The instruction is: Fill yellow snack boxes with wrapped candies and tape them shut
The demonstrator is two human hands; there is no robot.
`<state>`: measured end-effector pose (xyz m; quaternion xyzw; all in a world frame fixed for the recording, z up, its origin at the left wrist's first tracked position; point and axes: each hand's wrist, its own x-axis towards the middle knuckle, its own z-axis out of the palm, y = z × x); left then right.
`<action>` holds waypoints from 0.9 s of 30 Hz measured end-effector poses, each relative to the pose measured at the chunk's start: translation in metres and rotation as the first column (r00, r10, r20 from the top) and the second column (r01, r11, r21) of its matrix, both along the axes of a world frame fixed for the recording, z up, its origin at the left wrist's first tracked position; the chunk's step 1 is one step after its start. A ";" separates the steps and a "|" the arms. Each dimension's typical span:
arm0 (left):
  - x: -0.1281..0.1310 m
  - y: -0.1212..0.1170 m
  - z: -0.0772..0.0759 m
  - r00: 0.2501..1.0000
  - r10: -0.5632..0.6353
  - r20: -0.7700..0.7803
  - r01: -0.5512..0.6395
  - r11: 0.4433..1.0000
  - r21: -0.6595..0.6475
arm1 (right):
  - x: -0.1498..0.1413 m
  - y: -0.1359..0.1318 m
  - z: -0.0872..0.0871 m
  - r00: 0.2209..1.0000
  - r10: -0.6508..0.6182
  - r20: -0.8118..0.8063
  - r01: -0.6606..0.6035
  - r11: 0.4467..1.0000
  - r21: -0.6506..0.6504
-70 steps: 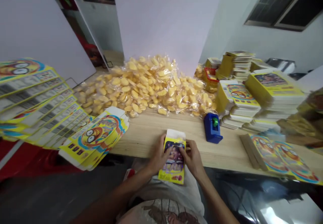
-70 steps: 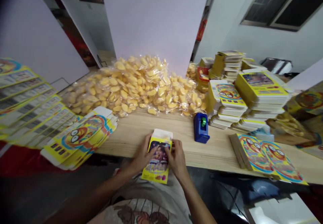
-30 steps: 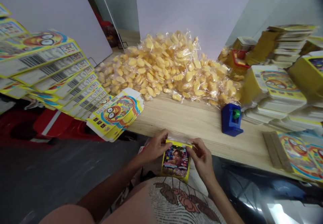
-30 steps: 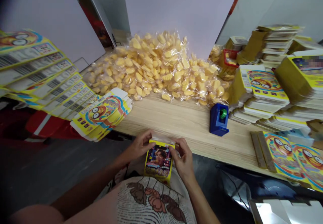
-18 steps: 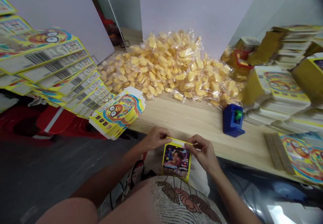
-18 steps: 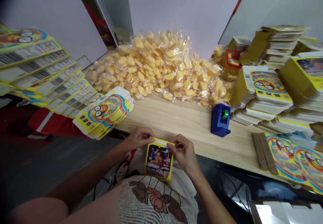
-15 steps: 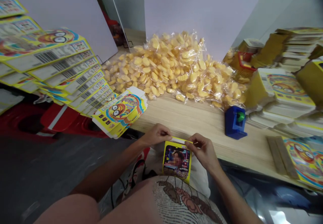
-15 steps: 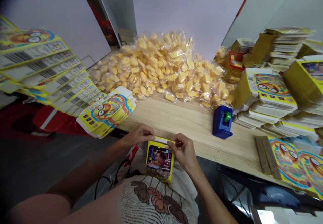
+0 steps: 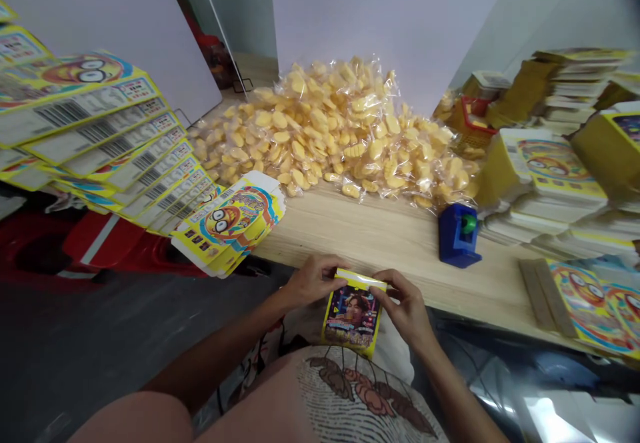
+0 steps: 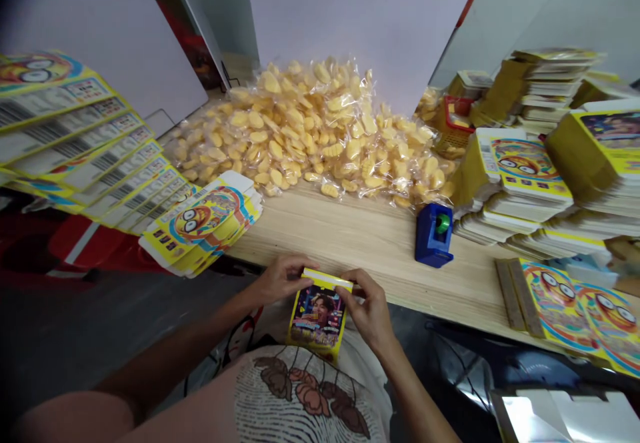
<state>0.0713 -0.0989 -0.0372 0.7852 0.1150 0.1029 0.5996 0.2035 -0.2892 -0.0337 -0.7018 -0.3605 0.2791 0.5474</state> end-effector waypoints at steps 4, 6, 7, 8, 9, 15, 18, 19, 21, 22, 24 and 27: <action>0.005 0.001 0.002 0.995 -0.093 0.039 0.091 0.995 0.051 | 0.000 -0.003 -0.001 1.000 -0.012 0.004 0.012 0.999 0.031; 0.004 -0.001 0.001 0.995 -0.083 0.049 0.081 0.996 0.046 | -0.003 -0.004 -0.004 1.000 -0.023 0.011 0.023 0.998 0.058; 0.002 -0.004 -0.001 0.997 -0.064 0.052 0.064 0.998 0.015 | -0.006 -0.004 -0.005 0.999 -0.038 0.012 0.037 0.997 0.073; 0.001 -0.008 -0.003 0.998 -0.049 0.048 0.051 0.998 -0.045 | -0.009 -0.005 -0.007 0.998 -0.059 0.010 0.058 0.995 0.085; -0.001 -0.013 -0.007 0.999 -0.040 0.035 0.044 0.991 -0.126 | -0.014 -0.005 -0.010 0.996 -0.087 0.005 0.086 0.992 0.095; 0.004 -0.041 -0.017 0.980 0.166 -0.107 -0.197 0.877 -0.437 | -0.008 -0.012 -0.022 0.990 -0.141 0.021 0.139 0.986 0.088; 0.023 -0.032 -0.009 0.984 0.138 -0.115 -0.174 0.886 -0.430 | 0.046 -0.029 -0.019 0.894 -0.423 0.145 0.402 0.902 0.156; 0.030 -0.027 -0.004 0.989 0.104 -0.101 -0.137 0.899 -0.417 | 0.069 -0.037 -0.016 0.798 -0.571 0.190 0.538 0.819 0.201; 0.042 -0.018 0.007 0.997 0.032 -0.069 -0.056 0.922 -0.383 | 0.114 -0.053 -0.010 0.583 -0.776 0.239 0.734 0.630 0.254; 0.047 -0.015 0.013 0.998 0.003 -0.055 -0.023 0.930 -0.367 | 0.133 -0.059 -0.008 0.545 -0.807 0.228 0.778 0.588 0.221; 0.053 -0.011 0.021 0.999 -0.028 -0.040 0.013 0.943 -0.331 | 0.161 -0.065 -0.008 0.592 -0.789 0.167 0.786 0.610 0.098; 0.054 -0.010 0.025 0.999 -0.012 -0.043 0.001 0.965 -0.262 | 0.179 -0.057 -0.013 0.693 -0.717 0.074 0.719 0.695 -0.003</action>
